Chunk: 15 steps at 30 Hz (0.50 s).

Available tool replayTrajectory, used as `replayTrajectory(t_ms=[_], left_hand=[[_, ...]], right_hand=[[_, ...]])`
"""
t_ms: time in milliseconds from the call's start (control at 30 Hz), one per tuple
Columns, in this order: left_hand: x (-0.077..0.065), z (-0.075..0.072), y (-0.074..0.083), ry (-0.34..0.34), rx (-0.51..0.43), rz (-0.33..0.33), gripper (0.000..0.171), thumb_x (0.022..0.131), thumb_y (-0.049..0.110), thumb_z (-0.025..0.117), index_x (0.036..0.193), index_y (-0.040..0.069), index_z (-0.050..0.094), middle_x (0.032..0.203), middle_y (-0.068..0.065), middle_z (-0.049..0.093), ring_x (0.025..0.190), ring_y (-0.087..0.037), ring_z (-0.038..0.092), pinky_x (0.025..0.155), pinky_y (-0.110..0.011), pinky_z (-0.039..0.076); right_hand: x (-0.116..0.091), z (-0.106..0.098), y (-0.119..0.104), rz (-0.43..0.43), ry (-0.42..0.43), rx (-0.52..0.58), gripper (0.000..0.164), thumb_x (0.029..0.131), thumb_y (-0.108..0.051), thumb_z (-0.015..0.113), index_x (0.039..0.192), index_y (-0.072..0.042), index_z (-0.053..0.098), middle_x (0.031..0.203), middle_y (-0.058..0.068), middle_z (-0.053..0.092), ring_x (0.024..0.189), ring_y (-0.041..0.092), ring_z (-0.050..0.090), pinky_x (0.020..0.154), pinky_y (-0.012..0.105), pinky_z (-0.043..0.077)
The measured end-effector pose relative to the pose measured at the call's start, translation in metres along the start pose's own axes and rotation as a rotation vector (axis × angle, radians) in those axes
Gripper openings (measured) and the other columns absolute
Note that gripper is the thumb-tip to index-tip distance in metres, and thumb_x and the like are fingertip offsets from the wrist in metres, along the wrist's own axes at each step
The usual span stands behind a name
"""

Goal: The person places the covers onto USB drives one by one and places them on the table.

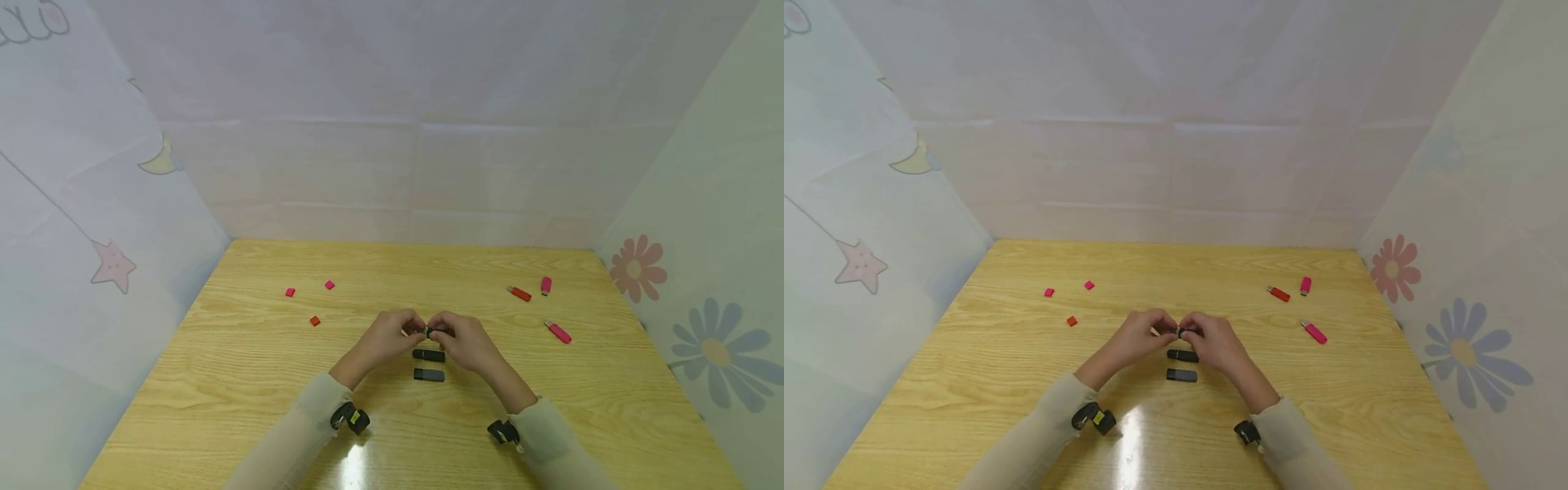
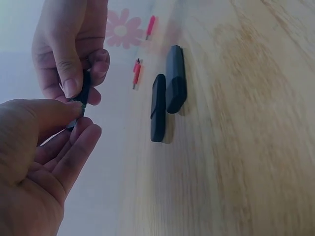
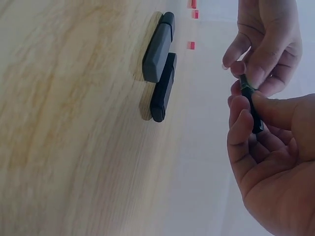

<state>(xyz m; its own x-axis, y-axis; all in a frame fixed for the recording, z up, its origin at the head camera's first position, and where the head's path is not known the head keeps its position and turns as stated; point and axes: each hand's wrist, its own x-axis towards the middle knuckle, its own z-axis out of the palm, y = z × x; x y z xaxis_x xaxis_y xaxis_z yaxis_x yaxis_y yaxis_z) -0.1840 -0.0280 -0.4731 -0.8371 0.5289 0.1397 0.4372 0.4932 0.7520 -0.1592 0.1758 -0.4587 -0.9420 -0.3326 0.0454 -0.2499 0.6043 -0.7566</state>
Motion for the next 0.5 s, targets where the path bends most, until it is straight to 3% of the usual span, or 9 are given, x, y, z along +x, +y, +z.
replayTrajectory(t_ms=[300, 500], left_hand=[[0.0039, 0.0037, -0.0012, -0.046, 0.139, 0.007, 0.018, 0.096, 0.015, 0.071, 0.114, 0.011, 0.068, 0.105, -0.001, 0.073, 0.091, -0.007, 0.067, 0.076, -0.02, 0.054], [0.0063, 0.0049, -0.0044, -0.041, 0.16, 0.014, 0.018, 0.098, 0.021, 0.069, 0.115, 0.013, 0.069, 0.104, 0.002, 0.073, 0.087, -0.005, 0.065, 0.074, -0.02, 0.053]], right_hand=[[0.0015, -0.0001, 0.0053, 0.019, -0.005, 0.002, 0.016, 0.097, -0.011, 0.068, 0.113, -0.006, 0.066, 0.094, 0.008, 0.074, 0.073, 0.023, 0.07, 0.061, 0.027, 0.055], [0.0021, -0.0019, 0.0055, 0.043, 0.029, -0.066, 0.014, 0.097, -0.016, 0.07, 0.109, -0.009, 0.068, 0.096, 0.0, 0.073, 0.086, 0.016, 0.069, 0.075, 0.036, 0.057]])
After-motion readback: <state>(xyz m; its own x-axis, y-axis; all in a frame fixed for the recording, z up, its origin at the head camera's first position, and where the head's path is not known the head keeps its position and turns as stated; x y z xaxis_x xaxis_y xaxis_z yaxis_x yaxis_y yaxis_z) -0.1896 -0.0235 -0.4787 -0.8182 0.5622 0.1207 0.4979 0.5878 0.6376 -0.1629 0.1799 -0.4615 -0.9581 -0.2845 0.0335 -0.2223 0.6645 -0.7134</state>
